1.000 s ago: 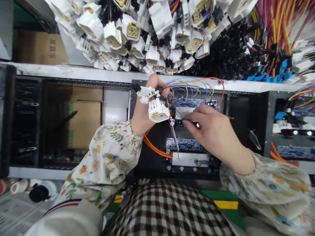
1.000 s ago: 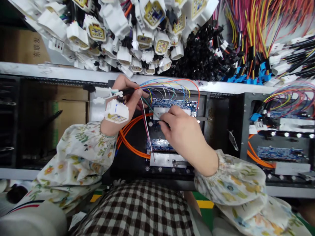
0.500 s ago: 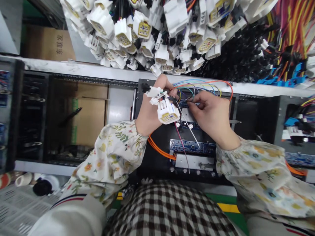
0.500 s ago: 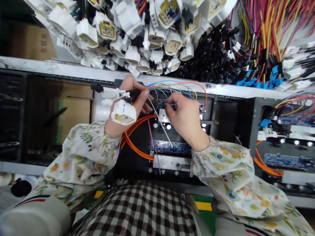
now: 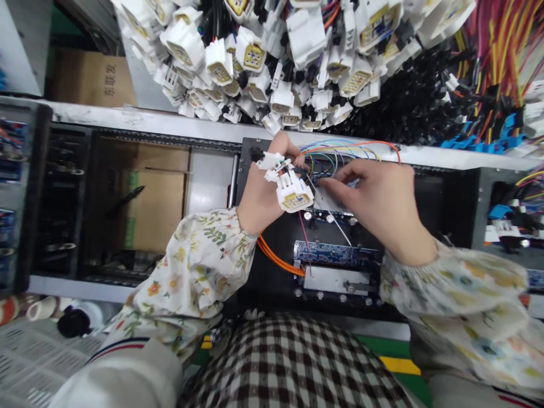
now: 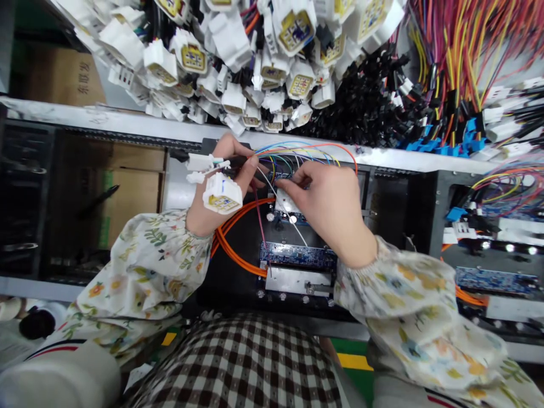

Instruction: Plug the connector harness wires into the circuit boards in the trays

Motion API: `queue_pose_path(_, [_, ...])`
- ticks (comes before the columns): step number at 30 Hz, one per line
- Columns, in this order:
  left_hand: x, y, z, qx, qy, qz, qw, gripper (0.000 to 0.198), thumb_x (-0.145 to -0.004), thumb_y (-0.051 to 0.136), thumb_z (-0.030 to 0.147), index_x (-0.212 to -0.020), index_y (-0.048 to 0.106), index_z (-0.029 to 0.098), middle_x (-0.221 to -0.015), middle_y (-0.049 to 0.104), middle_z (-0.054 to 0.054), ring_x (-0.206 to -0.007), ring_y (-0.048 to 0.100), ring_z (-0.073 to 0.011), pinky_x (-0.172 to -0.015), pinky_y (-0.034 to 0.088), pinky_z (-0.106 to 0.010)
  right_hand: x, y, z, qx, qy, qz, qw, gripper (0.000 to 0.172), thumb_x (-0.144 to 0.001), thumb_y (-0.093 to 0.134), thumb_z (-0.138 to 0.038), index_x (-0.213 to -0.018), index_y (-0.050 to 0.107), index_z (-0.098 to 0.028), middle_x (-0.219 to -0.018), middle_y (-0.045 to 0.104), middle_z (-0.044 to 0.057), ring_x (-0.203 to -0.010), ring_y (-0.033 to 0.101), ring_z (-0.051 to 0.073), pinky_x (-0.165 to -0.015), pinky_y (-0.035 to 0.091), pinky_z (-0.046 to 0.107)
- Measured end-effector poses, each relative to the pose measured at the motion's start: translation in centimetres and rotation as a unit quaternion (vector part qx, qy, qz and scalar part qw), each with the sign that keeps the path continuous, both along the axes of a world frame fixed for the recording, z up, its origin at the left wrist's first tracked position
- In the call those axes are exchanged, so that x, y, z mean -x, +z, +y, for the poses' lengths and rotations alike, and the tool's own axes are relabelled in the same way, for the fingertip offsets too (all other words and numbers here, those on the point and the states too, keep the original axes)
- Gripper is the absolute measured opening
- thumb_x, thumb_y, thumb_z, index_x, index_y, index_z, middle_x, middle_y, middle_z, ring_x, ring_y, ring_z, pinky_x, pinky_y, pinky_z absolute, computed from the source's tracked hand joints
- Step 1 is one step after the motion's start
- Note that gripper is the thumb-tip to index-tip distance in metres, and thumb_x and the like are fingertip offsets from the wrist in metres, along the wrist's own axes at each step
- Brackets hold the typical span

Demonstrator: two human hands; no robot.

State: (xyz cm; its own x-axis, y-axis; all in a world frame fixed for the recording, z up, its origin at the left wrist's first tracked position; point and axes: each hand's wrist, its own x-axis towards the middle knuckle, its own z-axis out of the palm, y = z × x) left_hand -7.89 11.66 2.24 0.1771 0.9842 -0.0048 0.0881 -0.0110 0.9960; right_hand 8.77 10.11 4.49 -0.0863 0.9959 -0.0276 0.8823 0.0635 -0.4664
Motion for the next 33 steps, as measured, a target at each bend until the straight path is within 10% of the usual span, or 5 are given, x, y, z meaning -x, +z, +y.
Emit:
queue_pose_path(4, [0.2,-0.6,0.2,-0.012,-0.008,-0.012,1.0,0.014,-0.086,0.056,0.019,-0.08,0.044,0.022,-0.074,0.059,0.003,-0.058,0.06,-0.011,-0.052,0.049,-0.024,-1.6,1.4,-2.1,0.0,0.104,-0.007,0.995,0.009,-0.079,0.058,-0.025,-0.076,0.065,-0.02,-0.075,0.063,0.005,-0.065,0.058,0.018,-0.06,0.041,0.031])
queue_pose_path(8, [0.0,-0.4,0.2,0.012,-0.016,-0.029,0.999,0.013,-0.088,0.056,0.025,-0.082,0.045,0.022,-0.072,0.06,0.001,-0.061,0.062,-0.0128,-0.051,0.05,-0.026,-3.6,1.1,-2.3,-0.046,-0.005,-0.062,0.997,0.009,-0.077,0.052,-0.018,-0.075,0.06,-0.02,-0.07,0.06,0.006,-0.064,0.056,0.019,-0.06,0.04,0.033])
queue_pose_path(13, [-0.3,-0.2,0.3,-0.003,-0.033,-0.072,0.997,0.018,-0.09,0.055,0.027,-0.077,0.043,0.023,-0.067,0.06,0.003,-0.053,0.06,-0.0102,-0.045,0.051,-0.023,-3.5,-1.5,-1.1,-0.051,-0.12,0.101,0.986,0.004,-0.074,0.06,-0.023,-0.077,0.061,-0.02,-0.071,0.065,0.0,-0.054,0.055,0.012,-0.054,0.041,0.027])
queue_pose_path(33, [-0.1,-1.0,0.5,-0.027,-0.038,-0.073,0.996,0.018,-0.09,0.056,0.03,-0.079,0.045,0.02,-0.071,0.063,0.0,-0.056,0.064,-0.0106,-0.046,0.053,-0.019,-3.6,-2.7,0.2,-0.016,-0.096,0.034,0.995,0.002,-0.07,0.063,-0.018,-0.07,0.064,-0.019,-0.065,0.066,0.002,-0.057,0.059,0.016,-0.056,0.042,0.03])
